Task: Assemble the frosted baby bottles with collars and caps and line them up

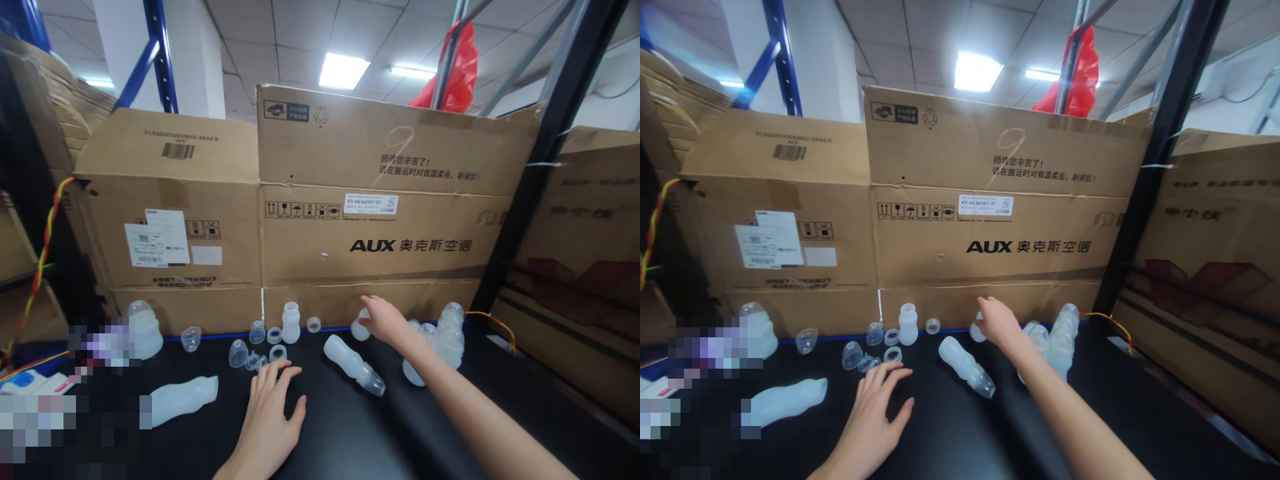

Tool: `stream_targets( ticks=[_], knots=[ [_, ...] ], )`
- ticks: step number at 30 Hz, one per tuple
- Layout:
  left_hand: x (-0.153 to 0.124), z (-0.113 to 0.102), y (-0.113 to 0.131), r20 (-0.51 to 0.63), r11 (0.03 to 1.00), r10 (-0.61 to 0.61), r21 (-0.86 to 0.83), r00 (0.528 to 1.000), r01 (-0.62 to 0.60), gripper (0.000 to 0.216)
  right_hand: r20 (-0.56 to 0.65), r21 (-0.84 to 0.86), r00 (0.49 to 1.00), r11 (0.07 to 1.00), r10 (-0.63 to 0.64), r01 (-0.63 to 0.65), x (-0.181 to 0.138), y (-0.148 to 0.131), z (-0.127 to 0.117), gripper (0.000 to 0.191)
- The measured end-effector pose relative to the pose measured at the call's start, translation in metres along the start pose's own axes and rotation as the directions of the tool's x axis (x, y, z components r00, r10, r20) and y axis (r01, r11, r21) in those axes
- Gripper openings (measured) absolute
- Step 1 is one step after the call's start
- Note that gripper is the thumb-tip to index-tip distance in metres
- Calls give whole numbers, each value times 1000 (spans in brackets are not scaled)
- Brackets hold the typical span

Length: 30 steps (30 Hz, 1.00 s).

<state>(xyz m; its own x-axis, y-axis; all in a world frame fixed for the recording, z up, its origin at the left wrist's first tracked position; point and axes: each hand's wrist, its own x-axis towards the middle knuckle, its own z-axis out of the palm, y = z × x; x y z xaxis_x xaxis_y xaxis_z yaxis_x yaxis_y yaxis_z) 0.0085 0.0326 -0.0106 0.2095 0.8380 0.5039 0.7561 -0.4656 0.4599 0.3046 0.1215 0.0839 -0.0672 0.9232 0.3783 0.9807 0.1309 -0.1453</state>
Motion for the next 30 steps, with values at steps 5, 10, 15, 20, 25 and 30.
stream_targets(
  ticks=[5,10,15,20,25,30],
  knots=[
    [1,7,-11,-3,997,66,-26,998,-67,28,-13,122,996,988,-93,94,12,-44,9,43],
    [4,31,-29,-95,992,117,58,988,-112,42,-43,292,973,929,-225,227,9,-91,24,60],
    [3,31,-23,-88,985,145,108,986,-136,33,-55,532,949,795,-309,290,-14,-113,14,67],
    [2,12,-5,-36,995,84,52,996,-82,43,108,528,956,830,-274,179,-59,-91,16,72],
    [6,-6,-1,-68,999,27,44,997,-24,29,130,270,983,959,-129,90,-73,-47,37,32],
    [13,-21,-3,-150,996,32,91,988,-19,15,-153,-69,984,995,-88,78,-68,-18,60,43]
  ],
)
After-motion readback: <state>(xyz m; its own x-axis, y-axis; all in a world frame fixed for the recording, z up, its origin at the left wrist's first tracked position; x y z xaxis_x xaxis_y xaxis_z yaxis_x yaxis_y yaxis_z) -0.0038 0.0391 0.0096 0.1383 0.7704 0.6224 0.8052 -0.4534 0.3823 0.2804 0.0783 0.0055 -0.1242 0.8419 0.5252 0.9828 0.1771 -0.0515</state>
